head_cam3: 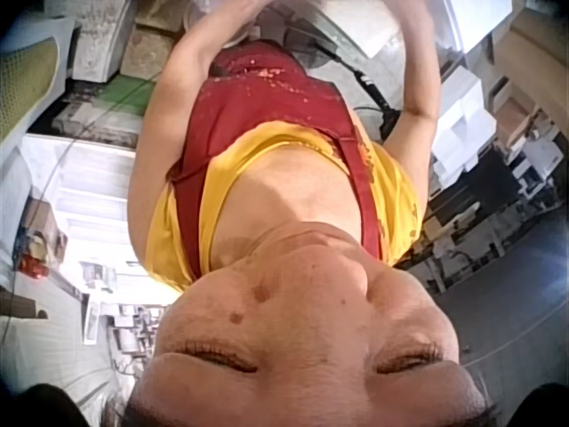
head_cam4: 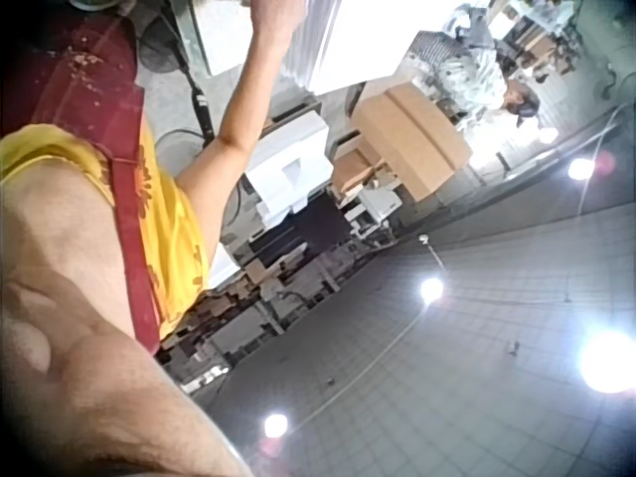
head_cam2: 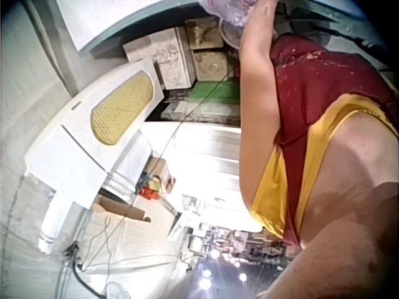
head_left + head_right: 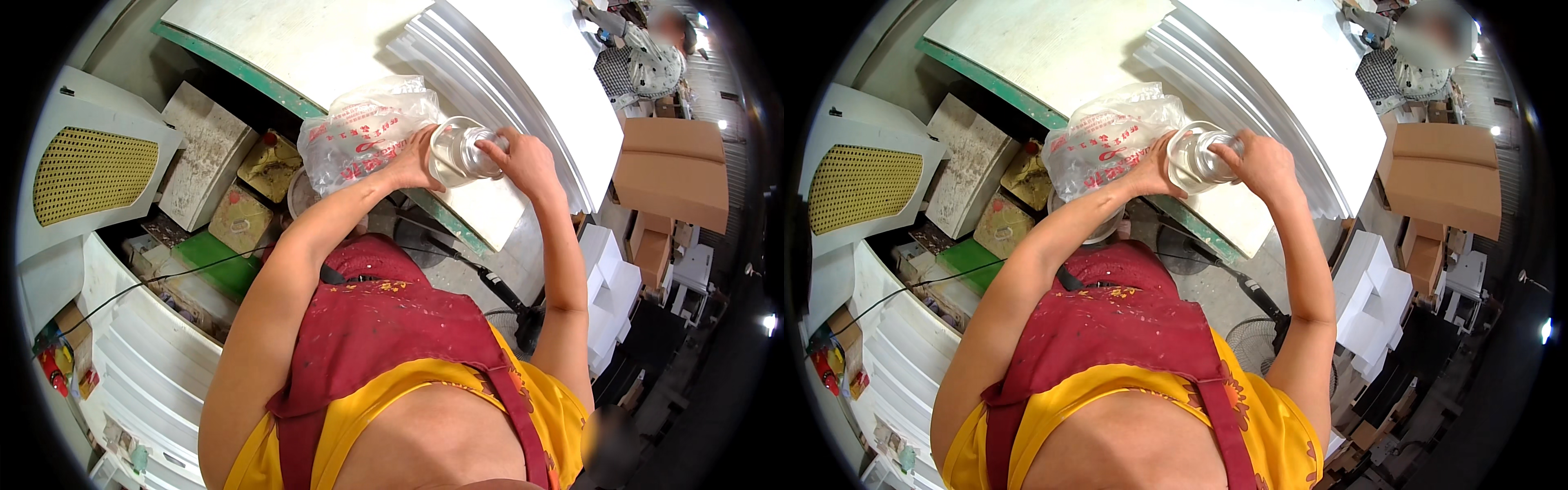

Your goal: The person picks up a jar and a plastic bag, puts on white gloves, and uses a sanding block to sand the surfaces and edges of a long white trim piece on a worktable.

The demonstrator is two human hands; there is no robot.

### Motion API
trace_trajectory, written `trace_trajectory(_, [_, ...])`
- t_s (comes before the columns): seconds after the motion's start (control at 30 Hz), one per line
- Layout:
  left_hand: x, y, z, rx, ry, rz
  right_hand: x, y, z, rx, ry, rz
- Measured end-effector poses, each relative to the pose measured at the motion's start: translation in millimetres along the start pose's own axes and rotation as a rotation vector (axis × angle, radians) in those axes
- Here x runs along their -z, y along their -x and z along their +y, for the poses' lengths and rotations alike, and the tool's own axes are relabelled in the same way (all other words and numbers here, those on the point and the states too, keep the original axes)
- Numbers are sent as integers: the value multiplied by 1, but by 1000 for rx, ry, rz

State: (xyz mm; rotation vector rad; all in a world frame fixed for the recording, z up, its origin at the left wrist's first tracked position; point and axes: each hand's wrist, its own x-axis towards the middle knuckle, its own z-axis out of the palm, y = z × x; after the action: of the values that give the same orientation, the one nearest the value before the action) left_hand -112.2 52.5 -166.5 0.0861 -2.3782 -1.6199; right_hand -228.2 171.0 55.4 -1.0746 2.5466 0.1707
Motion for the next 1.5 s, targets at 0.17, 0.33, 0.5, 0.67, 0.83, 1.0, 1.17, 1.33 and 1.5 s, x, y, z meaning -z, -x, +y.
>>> trace_trajectory(0.17, [-8, -2, -11, 8, -17, 26, 14, 6, -5, -235, 49, -66])
trace_trajectory(0.33, [-9, -1, -8, -9, -34, 44, -1, 13, 8, 440, -192, 89])
trace_trajectory(0.5, [-3, -1, -2, -24, 10, 40, 14, 3, -17, -151, -11, -67])
trace_trajectory(0.67, [-4, -1, 0, 2, 17, 51, 6, 6, 2, -65, -38, 129])
trace_trajectory(0.83, [-2, -1, 0, -22, 23, 70, -8, -2, 12, 326, -240, 205])
trace_trajectory(1.0, [-5, -1, -1, -56, 20, 79, 8, 2, 6, -178, -12, -70])
trace_trajectory(1.17, [-8, -2, -4, -30, -12, 94, 20, 14, 1, 40, 11, 39])
trace_trajectory(1.33, [-8, -4, -4, -7, 11, 60, -7, 9, 6, 421, -174, 13])
trace_trajectory(1.5, [-6, -1, -1, 24, 6, 57, -3, 5, 9, -47, 18, 148])
